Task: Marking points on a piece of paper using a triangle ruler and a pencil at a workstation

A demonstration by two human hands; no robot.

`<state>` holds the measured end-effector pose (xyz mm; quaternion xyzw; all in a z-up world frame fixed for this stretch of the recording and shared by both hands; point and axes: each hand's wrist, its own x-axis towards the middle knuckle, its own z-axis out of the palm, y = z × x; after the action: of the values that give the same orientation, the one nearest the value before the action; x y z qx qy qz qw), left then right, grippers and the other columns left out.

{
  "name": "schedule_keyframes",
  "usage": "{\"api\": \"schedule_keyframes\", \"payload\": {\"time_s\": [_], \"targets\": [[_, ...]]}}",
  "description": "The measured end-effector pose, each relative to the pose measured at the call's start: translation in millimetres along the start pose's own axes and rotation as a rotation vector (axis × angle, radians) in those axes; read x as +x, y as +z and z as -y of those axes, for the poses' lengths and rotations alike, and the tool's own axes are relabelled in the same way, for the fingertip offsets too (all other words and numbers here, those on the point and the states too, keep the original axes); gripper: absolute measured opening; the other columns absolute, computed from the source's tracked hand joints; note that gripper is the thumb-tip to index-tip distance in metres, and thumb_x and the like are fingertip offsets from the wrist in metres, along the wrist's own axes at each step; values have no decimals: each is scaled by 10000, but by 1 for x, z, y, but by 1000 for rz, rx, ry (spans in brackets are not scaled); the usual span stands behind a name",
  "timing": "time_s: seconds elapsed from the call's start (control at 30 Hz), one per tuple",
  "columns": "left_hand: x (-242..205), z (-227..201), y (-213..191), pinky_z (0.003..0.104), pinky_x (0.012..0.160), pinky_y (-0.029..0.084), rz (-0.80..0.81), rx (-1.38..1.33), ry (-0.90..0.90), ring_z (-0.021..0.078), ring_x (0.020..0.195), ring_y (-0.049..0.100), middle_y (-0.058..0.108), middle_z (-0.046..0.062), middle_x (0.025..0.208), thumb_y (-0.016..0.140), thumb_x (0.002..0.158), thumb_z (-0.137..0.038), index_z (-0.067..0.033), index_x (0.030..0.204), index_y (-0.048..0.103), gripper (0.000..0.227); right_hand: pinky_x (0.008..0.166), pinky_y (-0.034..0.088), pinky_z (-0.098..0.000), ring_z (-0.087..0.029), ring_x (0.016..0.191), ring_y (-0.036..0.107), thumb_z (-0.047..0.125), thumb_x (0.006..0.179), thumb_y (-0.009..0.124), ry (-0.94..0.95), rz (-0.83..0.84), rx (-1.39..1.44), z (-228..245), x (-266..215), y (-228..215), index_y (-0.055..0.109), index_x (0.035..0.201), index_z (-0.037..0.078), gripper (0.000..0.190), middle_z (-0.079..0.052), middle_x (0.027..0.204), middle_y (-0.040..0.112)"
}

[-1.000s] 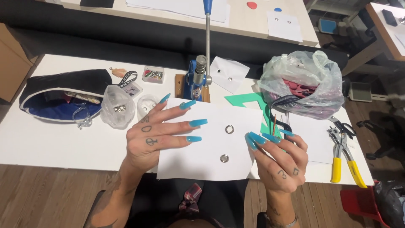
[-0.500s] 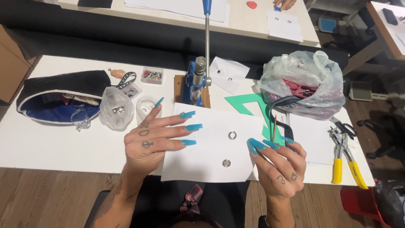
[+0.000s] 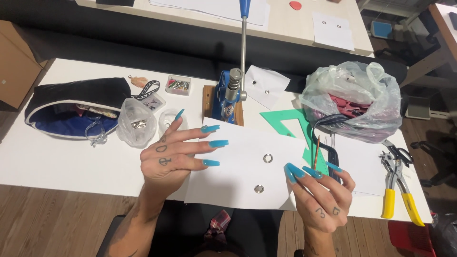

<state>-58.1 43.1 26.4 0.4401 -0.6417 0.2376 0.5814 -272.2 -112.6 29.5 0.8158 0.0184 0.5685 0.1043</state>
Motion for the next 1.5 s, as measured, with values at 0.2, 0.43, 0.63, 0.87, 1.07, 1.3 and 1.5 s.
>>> {"api": "schedule_keyframes", "payload": {"time_s": [0.2,0.43,0.63,0.87,1.07,1.3,1.5], "targets": [[-20,9,1,402,1023,296,89,-14,-101,155,949,616,646,-34,923,686,729,-90,-191,697,611,129,789,411,-388,-177,651,511,17,684,757,-21,82,16,-3,8,2,617,642,116,176,-20,779,630],[-38,-5,10,528,981,352,268,-50,-385,152,760,693,691,5,791,637,751,-83,-121,733,612,48,776,447,-407,-204,732,582,55,757,638,-4,310,165,-15,-8,9,602,737,74,45,-43,832,617],[-52,-9,17,212,484,408,185,-175,-765,86,527,437,590,-5,691,681,721,-129,-71,736,587,112,908,483,-438,-165,842,662,183,698,707,286,479,575,-14,-52,18,628,933,117,256,-61,915,670],[-63,-7,20,200,432,314,243,-226,-1150,27,505,374,419,-60,521,712,712,-177,-73,595,588,199,390,345,-217,-84,435,505,186,725,625,1047,562,704,15,-58,28,564,515,75,245,24,490,544],[-44,-11,19,227,405,325,97,-389,-1336,56,549,411,456,-52,580,716,692,-138,4,609,687,166,441,445,-233,-127,540,564,184,774,596,1136,550,955,27,-42,41,618,611,41,217,-21,596,595],[-51,-6,12,223,400,137,-15,-242,-1309,34,480,249,271,-84,507,720,718,-175,-121,468,356,445,431,357,-211,-80,504,483,324,881,445,1602,383,921,38,-17,54,540,530,62,448,-6,517,536],[-37,-12,-3,173,398,330,-102,-170,-1341,27,514,455,611,-15,541,718,674,-96,-5,622,692,108,392,332,-210,-80,479,471,254,804,570,1519,555,935,39,-23,57,589,549,14,351,-5,517,557]]}}
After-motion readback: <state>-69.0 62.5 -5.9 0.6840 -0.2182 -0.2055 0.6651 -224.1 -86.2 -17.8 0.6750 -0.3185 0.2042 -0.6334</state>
